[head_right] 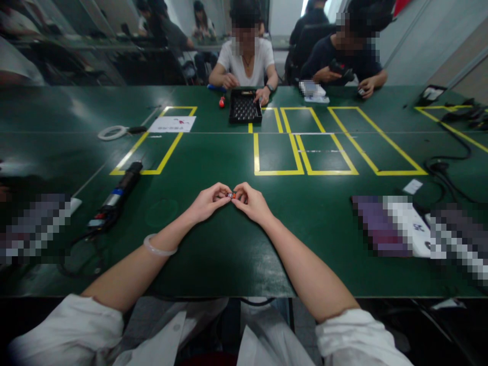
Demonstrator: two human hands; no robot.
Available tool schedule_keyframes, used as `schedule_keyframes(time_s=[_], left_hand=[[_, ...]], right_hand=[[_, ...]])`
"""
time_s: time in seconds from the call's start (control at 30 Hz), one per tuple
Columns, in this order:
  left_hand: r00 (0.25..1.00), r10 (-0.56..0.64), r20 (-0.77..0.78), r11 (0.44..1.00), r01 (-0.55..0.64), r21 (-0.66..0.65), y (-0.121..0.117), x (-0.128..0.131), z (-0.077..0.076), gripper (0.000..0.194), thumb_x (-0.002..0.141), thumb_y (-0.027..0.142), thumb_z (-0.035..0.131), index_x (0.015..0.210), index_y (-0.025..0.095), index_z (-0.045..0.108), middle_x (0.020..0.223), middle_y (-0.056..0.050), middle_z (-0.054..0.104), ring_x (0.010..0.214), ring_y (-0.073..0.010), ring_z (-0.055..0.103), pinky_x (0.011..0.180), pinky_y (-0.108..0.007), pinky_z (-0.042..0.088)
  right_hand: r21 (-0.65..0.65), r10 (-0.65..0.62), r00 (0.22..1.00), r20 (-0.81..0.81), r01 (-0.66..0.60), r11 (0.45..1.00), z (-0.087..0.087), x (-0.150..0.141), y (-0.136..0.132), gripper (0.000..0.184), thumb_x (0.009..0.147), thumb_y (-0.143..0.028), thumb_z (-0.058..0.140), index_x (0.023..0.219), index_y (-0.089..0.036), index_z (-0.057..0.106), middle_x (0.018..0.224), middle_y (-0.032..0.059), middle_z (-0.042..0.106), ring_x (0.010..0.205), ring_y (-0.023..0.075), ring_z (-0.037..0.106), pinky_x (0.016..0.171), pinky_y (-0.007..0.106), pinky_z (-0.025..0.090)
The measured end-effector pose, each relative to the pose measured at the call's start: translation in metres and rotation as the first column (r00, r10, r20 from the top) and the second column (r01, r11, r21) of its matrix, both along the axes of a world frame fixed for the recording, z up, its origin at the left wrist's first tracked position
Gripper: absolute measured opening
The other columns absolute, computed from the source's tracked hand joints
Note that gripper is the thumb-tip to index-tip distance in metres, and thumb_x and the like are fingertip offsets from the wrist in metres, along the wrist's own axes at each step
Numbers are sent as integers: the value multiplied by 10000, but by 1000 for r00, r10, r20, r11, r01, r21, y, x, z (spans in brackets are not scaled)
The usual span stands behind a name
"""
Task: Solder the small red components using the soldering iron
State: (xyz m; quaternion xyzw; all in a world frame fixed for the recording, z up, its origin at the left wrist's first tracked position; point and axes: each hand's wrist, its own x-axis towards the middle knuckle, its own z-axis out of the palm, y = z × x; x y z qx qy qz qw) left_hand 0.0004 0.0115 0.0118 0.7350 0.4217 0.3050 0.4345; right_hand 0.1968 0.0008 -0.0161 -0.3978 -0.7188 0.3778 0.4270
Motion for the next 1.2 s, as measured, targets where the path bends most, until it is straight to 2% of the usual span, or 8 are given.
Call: schedule_keyframes(time_s=[0.47,0.6,0.7,0.8,0.9,1.0,1.1,1.2], left_hand=[[1000,-18,19,1000,18,-20,1,0,-3,239,833,316,602,1011,160,574,962,-47,632,842,-133,607,741,-252,494],[999,-39,-6,999,39,-21,2,0,-6,366,807,283,627,1139,160,534,1010,-67,628,836,-136,614,752,-274,512],[993,-82,-86,996,84,21,3,-2,-3,516,803,259,616,1291,182,469,1076,-86,618,875,-155,626,766,-297,525],[947,-108,-304,981,150,119,-1,-12,12,594,822,286,592,1387,220,422,1169,-101,604,991,-202,618,860,-351,510],[828,-58,-557,965,190,183,-13,-32,33,567,870,388,531,1411,253,426,1256,-104,573,1125,-251,574,953,-387,461],[728,40,-685,968,141,207,-28,-64,48,546,909,479,441,1411,264,433,1316,-94,545,1203,-268,525,1009,-394,422],[654,222,-723,958,-10,286,-42,-112,51,551,916,509,399,1399,247,439,1364,-86,521,1241,-272,493,1056,-401,383],[542,443,-715,890,-170,423,-55,-171,44,569,916,500,397,1382,174,429,1383,-112,511,1289,-261,454,1096,-374,341]], right_hand=[[29,-44,997,69,43,999,4,-1,0,142,822,-242,625,945,-188,582,773,-11,605,599,102,495,586,233,408],[35,-58,996,69,56,998,5,0,0,138,822,-249,618,937,-184,579,768,-10,604,590,100,490,577,232,401],[26,-69,995,65,68,997,6,-1,0,137,818,-254,619,927,-183,576,761,-10,606,577,98,482,566,230,397],[17,-66,996,60,66,998,7,-1,0,136,817,-253,615,928,-186,574,766,-9,609,576,98,485,566,231,399],[1,-59,996,65,59,998,7,0,-1,133,824,-259,606,935,-189,580,758,-9,608,579,102,492,568,233,402],[-22,-63,996,66,64,998,9,0,-2,135,817,-262,614,923,-186,579,729,-14,601,570,103,490,569,235,401],[-31,-58,996,64,60,998,11,-1,-3,137,809,-260,618,915,-185,576,721,-16,593,569,103,491,570,234,401],[-26,-53,996,68,55,998,12,-2,-4,135,809,-250,618,919,-183,579,727,-15,591,573,102,491,571,233,400]])
